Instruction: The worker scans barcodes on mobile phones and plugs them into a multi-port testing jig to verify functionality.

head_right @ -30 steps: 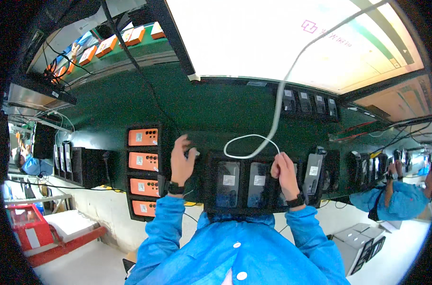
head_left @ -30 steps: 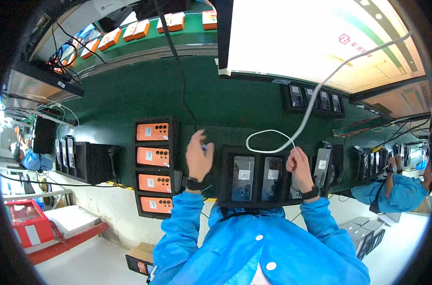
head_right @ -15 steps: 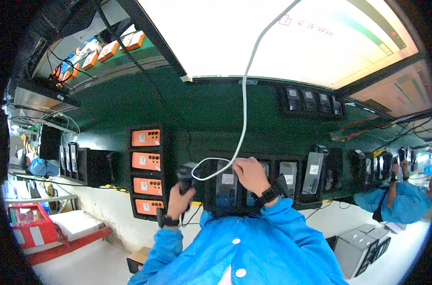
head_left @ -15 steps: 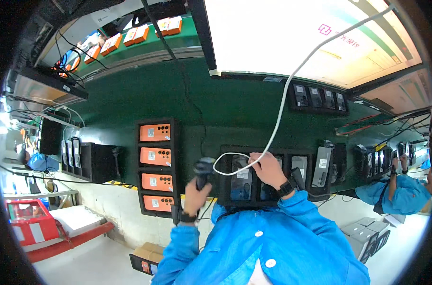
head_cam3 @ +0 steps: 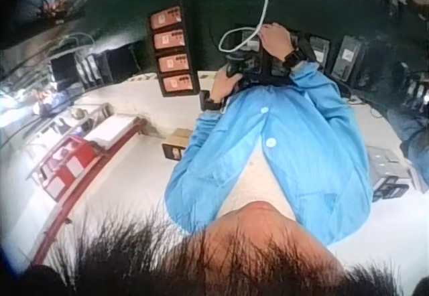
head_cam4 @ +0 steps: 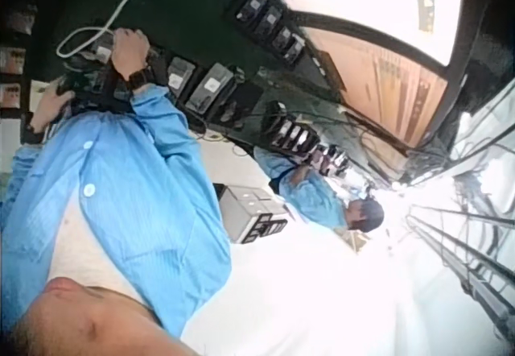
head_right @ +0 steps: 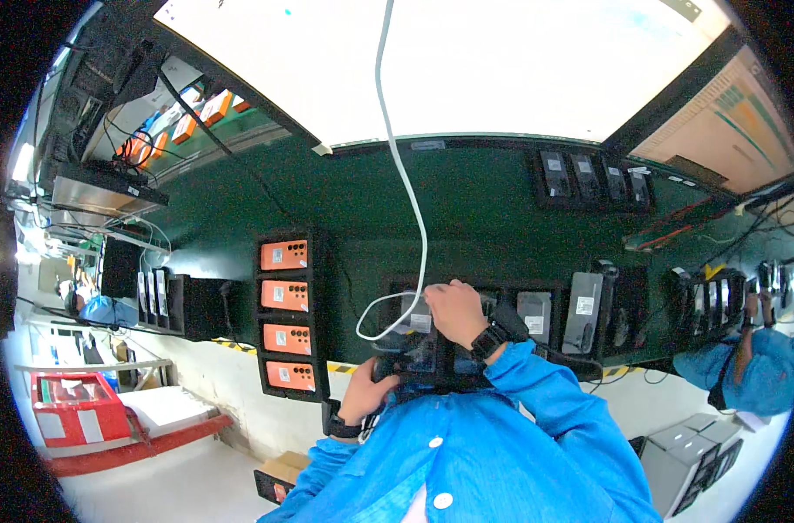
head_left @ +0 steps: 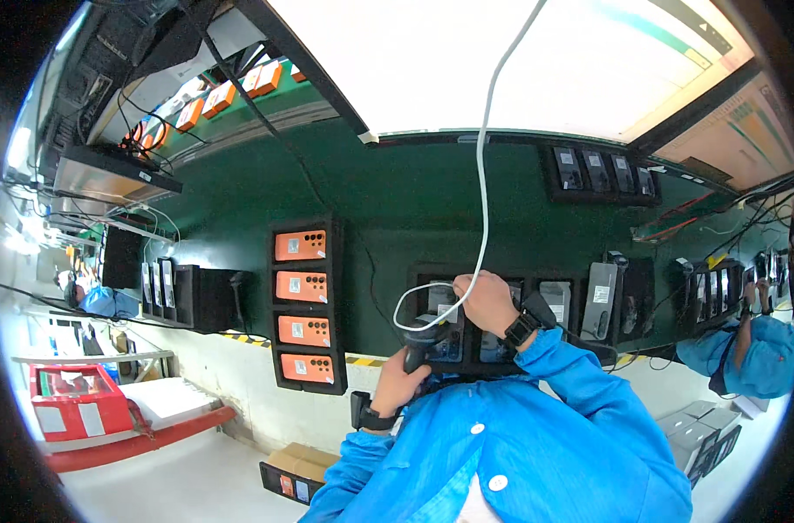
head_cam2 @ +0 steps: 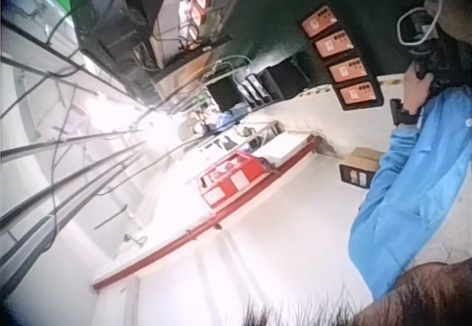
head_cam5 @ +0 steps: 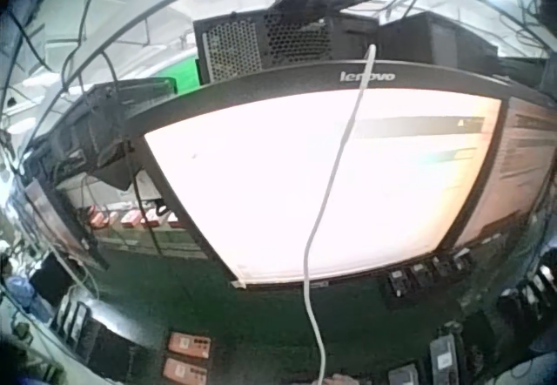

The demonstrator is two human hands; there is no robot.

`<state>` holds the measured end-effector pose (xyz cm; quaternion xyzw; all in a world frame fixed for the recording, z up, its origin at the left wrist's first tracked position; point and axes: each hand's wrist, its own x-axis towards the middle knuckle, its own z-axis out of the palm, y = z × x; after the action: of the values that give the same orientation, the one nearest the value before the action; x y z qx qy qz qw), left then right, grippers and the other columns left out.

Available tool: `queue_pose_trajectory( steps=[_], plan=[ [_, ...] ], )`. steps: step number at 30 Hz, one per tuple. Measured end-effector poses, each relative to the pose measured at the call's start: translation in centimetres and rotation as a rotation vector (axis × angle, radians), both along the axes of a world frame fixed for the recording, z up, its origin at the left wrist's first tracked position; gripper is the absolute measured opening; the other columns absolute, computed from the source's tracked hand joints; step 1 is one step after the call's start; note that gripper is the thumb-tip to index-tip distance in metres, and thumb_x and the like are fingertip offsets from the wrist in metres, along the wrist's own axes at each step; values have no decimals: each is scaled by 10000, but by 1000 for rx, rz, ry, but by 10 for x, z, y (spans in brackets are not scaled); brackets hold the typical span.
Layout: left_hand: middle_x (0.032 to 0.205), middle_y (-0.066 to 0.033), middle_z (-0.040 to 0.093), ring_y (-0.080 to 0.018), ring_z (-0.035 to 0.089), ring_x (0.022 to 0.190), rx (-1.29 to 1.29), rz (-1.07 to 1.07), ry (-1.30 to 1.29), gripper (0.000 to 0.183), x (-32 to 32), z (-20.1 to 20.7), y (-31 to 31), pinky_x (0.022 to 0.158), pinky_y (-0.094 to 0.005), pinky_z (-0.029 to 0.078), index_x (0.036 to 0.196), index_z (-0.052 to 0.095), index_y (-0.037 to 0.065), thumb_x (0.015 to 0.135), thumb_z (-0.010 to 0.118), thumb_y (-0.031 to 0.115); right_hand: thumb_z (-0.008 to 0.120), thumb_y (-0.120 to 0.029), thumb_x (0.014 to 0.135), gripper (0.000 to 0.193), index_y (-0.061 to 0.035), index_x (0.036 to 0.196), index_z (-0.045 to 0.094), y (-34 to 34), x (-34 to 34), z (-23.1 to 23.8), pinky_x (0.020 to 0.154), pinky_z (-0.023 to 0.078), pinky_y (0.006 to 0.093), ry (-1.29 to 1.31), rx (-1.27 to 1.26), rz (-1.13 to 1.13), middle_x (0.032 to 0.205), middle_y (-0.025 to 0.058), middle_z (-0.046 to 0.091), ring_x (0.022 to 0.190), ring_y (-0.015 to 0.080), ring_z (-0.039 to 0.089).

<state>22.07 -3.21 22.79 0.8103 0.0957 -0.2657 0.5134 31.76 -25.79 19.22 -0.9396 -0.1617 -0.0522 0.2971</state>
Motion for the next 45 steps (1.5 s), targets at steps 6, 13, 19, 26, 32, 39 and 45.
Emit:
queue_pose_trajectory(
  steps=[6,13,19,26,32,39,45],
  plan=[
    [807,-172,674,-310,668,748,160,265,-296,373,48,-86,66,694,-382,508,1002,609,-22,676,677,146,567,-115,796,72,-75,847,598,12,-3,0,665,503,430,20,-237,80,845,87,631,788,307,582],
    [998,-214,671,-377,643,947,385,183,-385,511,100,-201,78,818,-440,507,1141,611,39,676,732,213,527,-114,840,93,-66,858,605,8,8,4,633,485,431,77,22,6,755,142,609,747,300,569],
    [1126,-186,603,-369,609,961,445,288,-785,387,104,-141,38,845,-448,486,1162,586,57,785,654,115,500,-169,957,213,-9,898,628,-2,-16,59,678,448,249,386,562,-130,775,53,624,774,110,578],
    [1038,-147,658,-233,653,943,-271,-58,-564,307,39,5,-17,812,-326,503,1122,597,13,820,642,33,593,-134,900,181,3,985,676,3,-43,71,786,473,274,482,752,-97,952,88,660,874,150,611],
    [979,-159,688,-243,682,888,-289,1,-458,316,38,-2,-15,774,-318,519,1090,621,5,782,692,8,677,-95,832,157,18,938,700,13,-50,83,740,500,270,503,719,-269,951,100,697,840,159,643],
    [929,-144,687,-237,681,880,-303,-39,-535,300,35,0,-15,766,-323,518,1074,618,2,782,685,26,697,-70,787,145,-5,916,706,17,-42,106,659,515,287,318,472,-102,847,119,705,736,191,665],
    [934,-138,692,-200,680,864,-276,20,-495,311,30,6,-17,766,-305,520,1080,613,3,777,684,19,711,-89,766,141,-28,893,706,20,-44,112,730,519,356,225,388,18,864,126,702,813,280,666]
  ],
)
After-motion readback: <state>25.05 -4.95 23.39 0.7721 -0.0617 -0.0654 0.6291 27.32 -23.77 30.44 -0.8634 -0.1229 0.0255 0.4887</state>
